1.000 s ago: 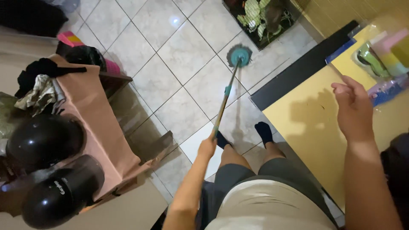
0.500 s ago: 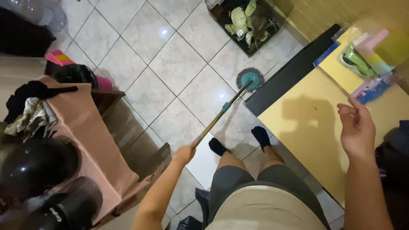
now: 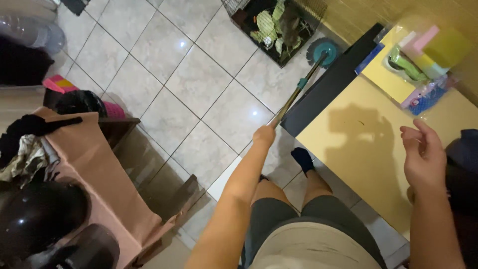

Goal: Mopping a tiled floor in a hallway area.

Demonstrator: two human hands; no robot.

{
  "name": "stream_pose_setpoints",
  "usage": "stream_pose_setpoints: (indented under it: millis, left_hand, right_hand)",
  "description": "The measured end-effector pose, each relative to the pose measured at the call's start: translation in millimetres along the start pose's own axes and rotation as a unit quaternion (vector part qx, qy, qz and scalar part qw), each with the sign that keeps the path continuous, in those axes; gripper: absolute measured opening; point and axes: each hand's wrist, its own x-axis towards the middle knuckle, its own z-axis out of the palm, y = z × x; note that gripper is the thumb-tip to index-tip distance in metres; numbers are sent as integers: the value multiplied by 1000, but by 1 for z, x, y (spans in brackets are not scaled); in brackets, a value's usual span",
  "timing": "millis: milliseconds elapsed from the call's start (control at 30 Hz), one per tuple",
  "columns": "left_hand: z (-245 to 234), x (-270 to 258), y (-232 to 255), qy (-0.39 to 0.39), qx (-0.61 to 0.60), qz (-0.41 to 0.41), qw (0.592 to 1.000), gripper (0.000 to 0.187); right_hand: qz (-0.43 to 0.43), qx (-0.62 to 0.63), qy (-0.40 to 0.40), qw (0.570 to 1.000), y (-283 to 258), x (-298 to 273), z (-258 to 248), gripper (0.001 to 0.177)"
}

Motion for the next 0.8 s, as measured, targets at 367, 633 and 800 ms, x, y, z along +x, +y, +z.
stream_pose_setpoints:
  millis: [367,633,800]
  left_hand:
    - [-12,-304,-242,-96,58,-103,988,68]
    - [109,-423,-227,-58,-84,-229,968,65]
    - [123,-301,-117,59,-168,-189,966,63]
  right_hand:
    - [1,-27,-47,999,-64,14,30,41]
    - [13,-18,-116,993,-17,22,54,37]
    - [-57,-19,-256,965,26,-9,136,37]
